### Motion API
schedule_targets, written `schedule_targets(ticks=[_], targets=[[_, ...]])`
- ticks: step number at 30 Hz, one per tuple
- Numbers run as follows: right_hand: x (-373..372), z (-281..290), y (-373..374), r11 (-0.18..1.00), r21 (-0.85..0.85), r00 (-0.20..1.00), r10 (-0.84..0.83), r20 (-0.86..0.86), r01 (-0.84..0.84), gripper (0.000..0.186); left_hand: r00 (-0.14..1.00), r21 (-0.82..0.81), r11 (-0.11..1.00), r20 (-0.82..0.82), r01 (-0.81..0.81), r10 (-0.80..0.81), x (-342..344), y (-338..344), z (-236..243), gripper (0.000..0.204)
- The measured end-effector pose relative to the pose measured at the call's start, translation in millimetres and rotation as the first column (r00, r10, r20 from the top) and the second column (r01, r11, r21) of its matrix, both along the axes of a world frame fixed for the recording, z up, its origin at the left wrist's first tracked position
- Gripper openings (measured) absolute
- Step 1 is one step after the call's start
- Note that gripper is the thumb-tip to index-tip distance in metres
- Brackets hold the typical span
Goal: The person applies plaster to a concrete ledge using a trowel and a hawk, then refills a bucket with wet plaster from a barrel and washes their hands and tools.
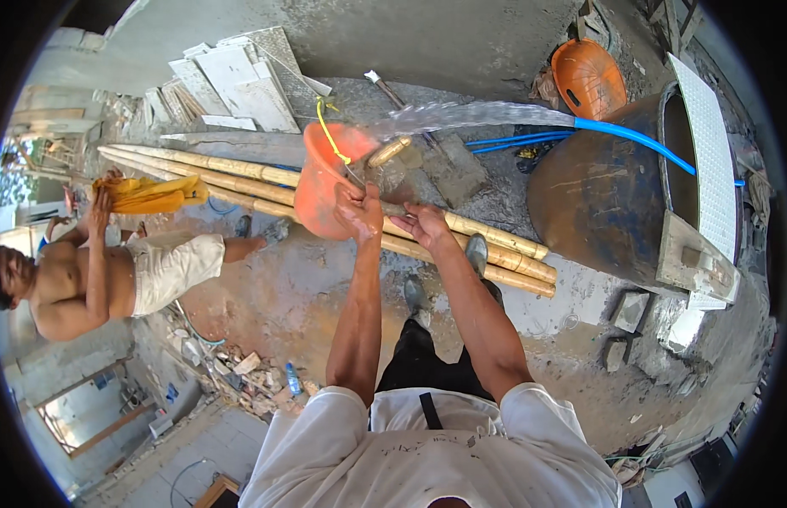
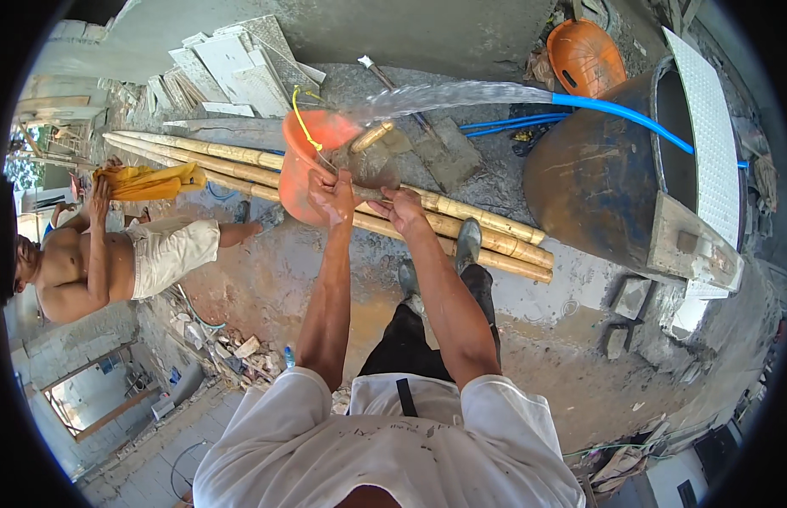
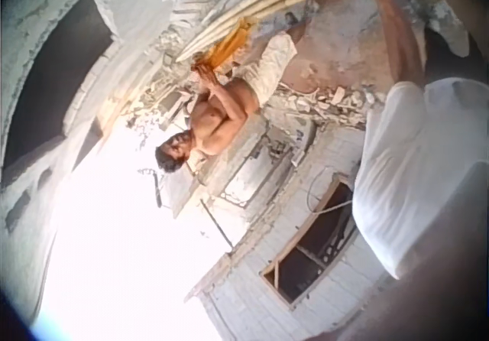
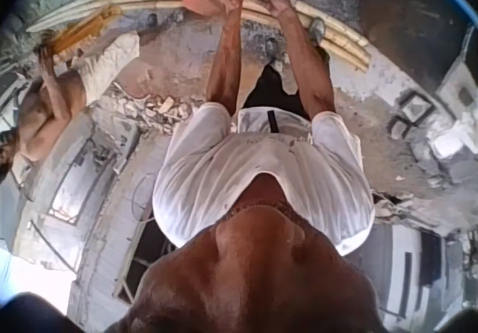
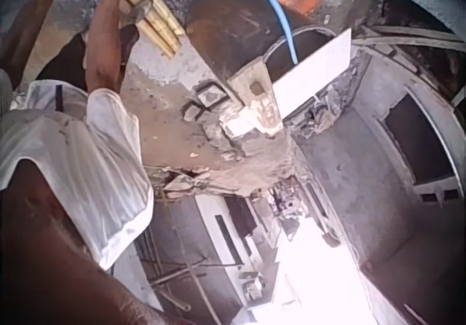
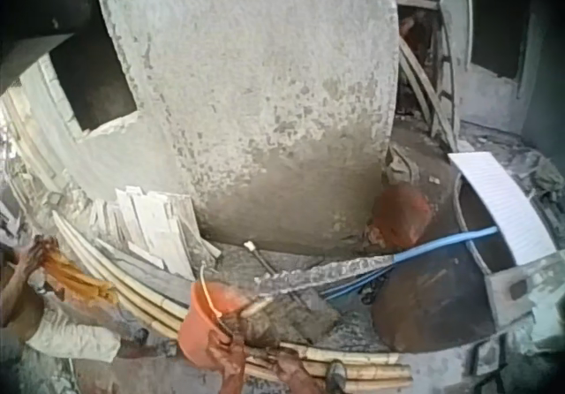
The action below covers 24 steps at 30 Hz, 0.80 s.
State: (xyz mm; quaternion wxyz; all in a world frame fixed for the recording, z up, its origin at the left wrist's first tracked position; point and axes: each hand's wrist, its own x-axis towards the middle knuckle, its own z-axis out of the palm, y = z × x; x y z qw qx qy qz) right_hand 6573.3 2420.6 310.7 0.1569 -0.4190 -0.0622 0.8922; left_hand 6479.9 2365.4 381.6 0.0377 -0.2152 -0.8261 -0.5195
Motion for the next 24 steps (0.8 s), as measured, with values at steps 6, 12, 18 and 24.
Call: schedule_targets(ticks=[6,12,18,24], targets=[[5.8,-10.5,-34.5,0.996,-0.060,0.993,-0.074,-0.088,0.069,0.020,1.000,-0.023,0.999,-0.011,0.025,-0.025,-0.2,-30.3,7.6,0.035],[26.4,-15.1,-68.2,0.961,0.016,0.961,-0.277,0.005,0.277,0.015,0.957,0.126,0.976,0.210,0.175,-0.199,-0.7,-41.6,-5.2,0.033],[46.5,-21.7,-79.7,0.933,-0.048,0.934,-0.358,0.012,0.358,0.015,0.900,0.186,0.944,0.299,0.271,-0.318,9.5,-36.4,-12.7,0.032],[49.7,-16.1,-84.2,0.905,-0.105,0.911,-0.413,0.021,0.413,0.018,0.864,0.124,0.895,0.236,0.427,-0.445,2.8,-34.2,-12.2,0.032]])
